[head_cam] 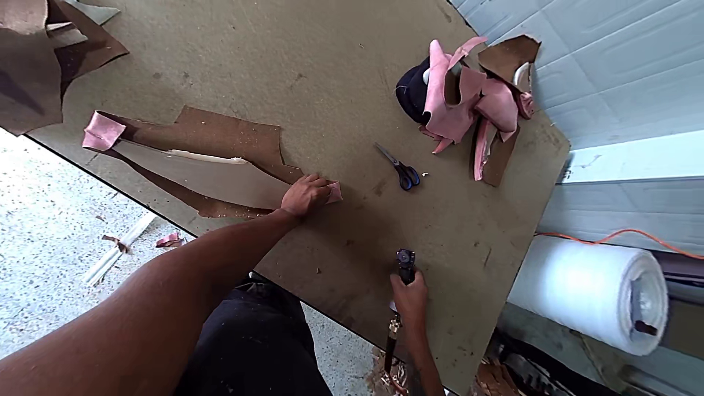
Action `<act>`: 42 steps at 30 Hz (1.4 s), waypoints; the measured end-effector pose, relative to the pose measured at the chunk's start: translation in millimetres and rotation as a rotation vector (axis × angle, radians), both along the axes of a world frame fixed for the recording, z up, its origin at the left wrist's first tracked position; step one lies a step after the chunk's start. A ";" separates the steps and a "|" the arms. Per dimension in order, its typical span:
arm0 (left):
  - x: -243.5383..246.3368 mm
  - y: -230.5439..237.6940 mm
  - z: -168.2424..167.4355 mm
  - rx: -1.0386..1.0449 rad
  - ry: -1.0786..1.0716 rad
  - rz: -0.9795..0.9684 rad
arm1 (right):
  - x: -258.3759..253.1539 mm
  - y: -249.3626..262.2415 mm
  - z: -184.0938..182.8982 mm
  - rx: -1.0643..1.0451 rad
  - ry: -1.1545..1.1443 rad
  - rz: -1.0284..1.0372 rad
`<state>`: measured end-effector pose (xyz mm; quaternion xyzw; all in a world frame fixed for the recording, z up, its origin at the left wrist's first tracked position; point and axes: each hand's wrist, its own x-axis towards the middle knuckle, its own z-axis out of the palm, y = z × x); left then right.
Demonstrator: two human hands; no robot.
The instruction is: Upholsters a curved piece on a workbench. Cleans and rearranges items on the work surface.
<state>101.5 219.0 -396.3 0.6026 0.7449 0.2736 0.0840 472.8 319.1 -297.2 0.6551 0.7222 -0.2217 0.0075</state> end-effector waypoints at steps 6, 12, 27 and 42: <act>-2.5 2.2 1.9 -0.050 -0.094 0.056 | -111.9 -15.2 39.8 -0.191 0.147 0.203; -2.2 4.4 5.8 -0.108 -0.173 0.118 | -170.2 -23.2 22.7 -0.144 0.161 0.386; 2.6 3.9 4.4 -0.082 -0.199 0.095 | -177.2 -32.3 19.4 -0.116 0.098 0.445; -0.8 3.9 5.7 -0.068 -0.219 0.104 | -196.0 -14.4 32.3 -0.215 -0.066 0.479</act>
